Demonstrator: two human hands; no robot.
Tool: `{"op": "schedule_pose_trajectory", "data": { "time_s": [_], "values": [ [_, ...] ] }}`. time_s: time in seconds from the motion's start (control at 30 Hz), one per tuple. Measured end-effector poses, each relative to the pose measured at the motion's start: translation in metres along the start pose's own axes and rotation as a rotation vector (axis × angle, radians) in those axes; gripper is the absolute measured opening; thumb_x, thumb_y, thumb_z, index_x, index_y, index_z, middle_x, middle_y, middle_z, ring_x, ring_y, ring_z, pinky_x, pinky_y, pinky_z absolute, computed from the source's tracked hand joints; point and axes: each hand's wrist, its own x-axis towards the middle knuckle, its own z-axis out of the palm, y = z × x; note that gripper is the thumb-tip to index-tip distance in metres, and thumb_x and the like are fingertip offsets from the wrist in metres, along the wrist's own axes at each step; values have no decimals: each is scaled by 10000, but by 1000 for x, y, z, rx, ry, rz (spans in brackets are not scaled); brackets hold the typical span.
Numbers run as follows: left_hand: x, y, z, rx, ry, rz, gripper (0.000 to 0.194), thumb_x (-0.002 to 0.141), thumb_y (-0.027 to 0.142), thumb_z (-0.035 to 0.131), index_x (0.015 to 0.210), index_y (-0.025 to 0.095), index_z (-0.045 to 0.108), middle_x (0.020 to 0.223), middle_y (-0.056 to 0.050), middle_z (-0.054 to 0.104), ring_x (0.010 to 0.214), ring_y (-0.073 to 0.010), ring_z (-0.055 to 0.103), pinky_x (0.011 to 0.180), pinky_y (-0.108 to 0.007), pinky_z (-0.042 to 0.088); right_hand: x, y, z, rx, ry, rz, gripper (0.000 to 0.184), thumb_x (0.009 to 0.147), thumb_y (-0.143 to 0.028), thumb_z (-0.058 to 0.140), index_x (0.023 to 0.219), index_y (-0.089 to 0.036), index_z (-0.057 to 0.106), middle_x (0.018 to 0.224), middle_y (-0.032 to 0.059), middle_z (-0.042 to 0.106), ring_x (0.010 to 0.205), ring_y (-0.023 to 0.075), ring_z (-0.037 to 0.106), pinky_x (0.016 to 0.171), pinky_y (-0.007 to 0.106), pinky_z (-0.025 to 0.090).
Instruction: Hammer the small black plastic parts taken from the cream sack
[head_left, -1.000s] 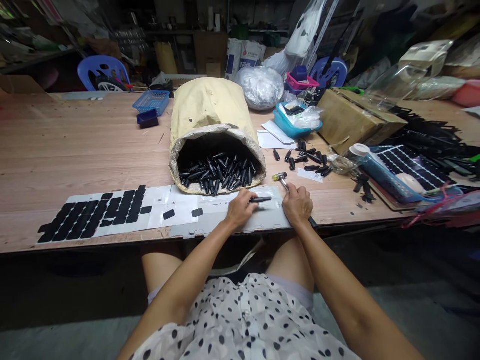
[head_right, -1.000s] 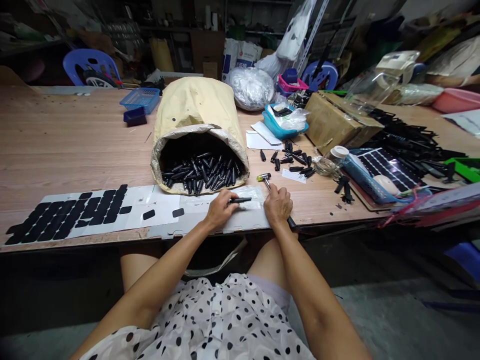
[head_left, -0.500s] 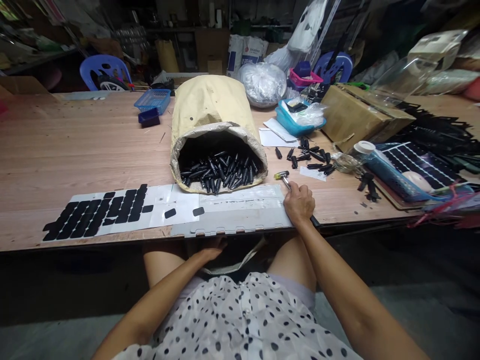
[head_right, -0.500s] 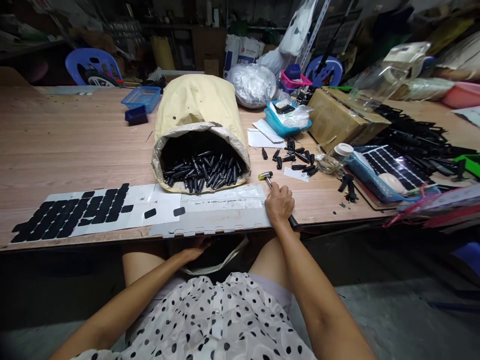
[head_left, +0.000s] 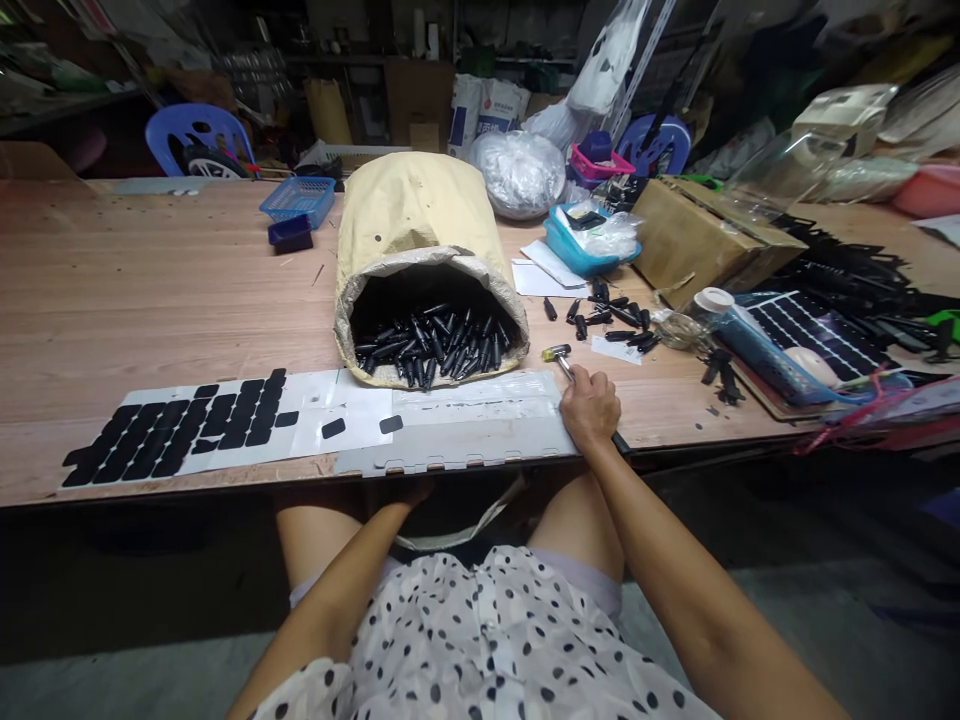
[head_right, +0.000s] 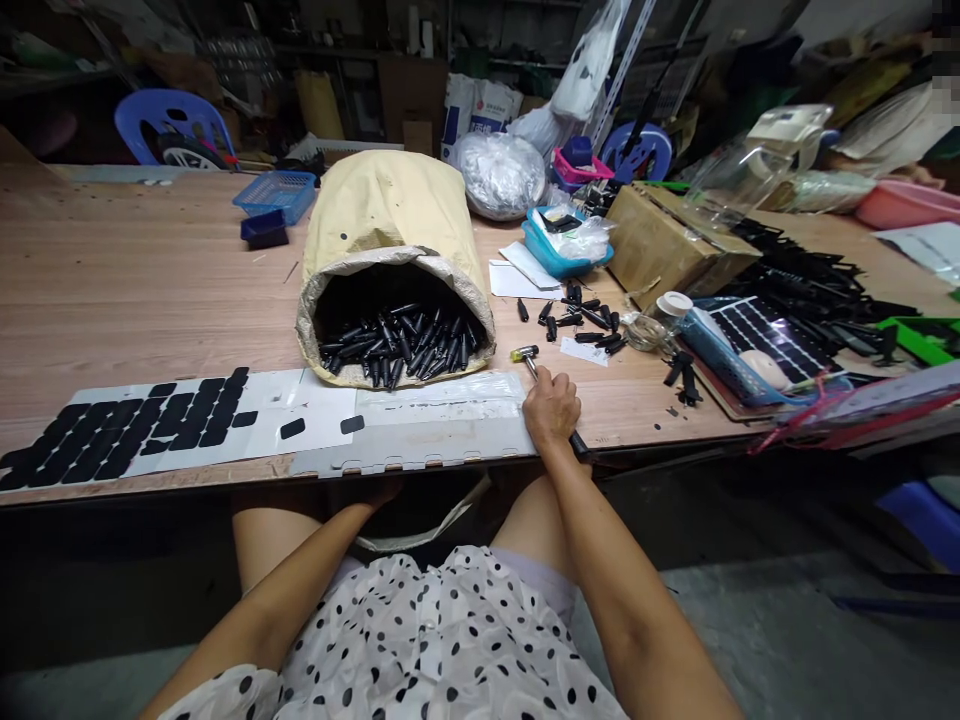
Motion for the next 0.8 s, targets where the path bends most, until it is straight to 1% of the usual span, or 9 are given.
{"op": "schedule_pose_trajectory", "data": {
  "time_s": [0.17, 0.27, 0.33, 0.37, 0.4, 0.5, 0.57, 0.63, 0.8],
  "values": [
    [-26, 29, -17, 141, -420, 103, 143, 758, 171, 652, 863, 219, 737, 1025, -68, 763, 1066, -305, 672, 952, -402, 509, 0, 1, 0, -5, 0, -4, 346, 933, -204, 476, 1215, -213, 675, 975, 117, 567, 900, 244, 490, 664, 306, 311],
    [-41, 58, -48, 120, -772, 352, 120, 718, 296, 745, 821, 235, 740, 833, -15, 752, 859, -242, 691, 802, -335, 524, -1, 0, -1, -12, -3, 0, 351, 934, -202, 469, 1219, -213, 675, 974, 117, 567, 898, 245, 489, 664, 307, 309],
    [-37, 83, -75, -9, -959, 556, 165, 804, 362, 683, 890, 234, 742, 822, 4, 739, 812, -188, 674, 765, -285, 508, -1, 0, 0, -15, -5, 1, 351, 941, -207, 462, 1222, -216, 671, 976, 117, 565, 903, 248, 487, 665, 309, 305],
    [-30, 96, -87, -86, -945, 591, 187, 844, 365, 639, 915, 221, 736, 825, 5, 735, 796, -170, 665, 747, -265, 501, -2, 0, 0, -15, -5, -2, 349, 944, -210, 459, 1223, -218, 669, 978, 117, 563, 907, 249, 485, 665, 310, 303],
    [-19, 109, -98, -143, -840, 582, 204, 871, 357, 604, 928, 206, 729, 823, 1, 729, 777, -160, 656, 733, -255, 497, -2, 1, 1, -15, -3, -5, 347, 945, -213, 460, 1223, -220, 667, 979, 116, 560, 910, 249, 483, 666, 309, 300],
    [24, 143, -118, -152, -241, 436, 205, 896, 269, 549, 987, 177, 709, 930, -40, 727, 848, -176, 657, 774, -270, 503, -1, 1, 4, -16, 8, -12, 334, 940, -219, 474, 1215, -223, 664, 971, 110, 550, 909, 245, 476, 667, 304, 296],
    [51, 160, -120, -66, 58, 318, 220, 897, 225, 539, 1039, 168, 697, 1036, -80, 717, 958, -209, 661, 840, -296, 510, -1, 1, 5, -22, 9, -12, 330, 940, -224, 478, 1213, -222, 663, 967, 107, 545, 902, 241, 475, 666, 300, 296],
    [71, 172, -117, 33, 180, 217, 246, 891, 212, 548, 1091, 171, 684, 1132, -108, 695, 1052, -240, 654, 890, -318, 513, -1, 0, 4, -29, 1, -12, 330, 946, -226, 472, 1217, -222, 660, 971, 107, 546, 903, 240, 478, 663, 297, 296],
    [87, 182, -112, 164, 188, 92, 310, 891, 231, 541, 1166, 175, 672, 1244, -136, 656, 1137, -284, 642, 933, -347, 515, -1, -3, 0, -43, -40, -15, 334, 953, -229, 480, 1244, -224, 643, 990, 107, 552, 914, 237, 487, 657, 288, 299]
  ]
}}
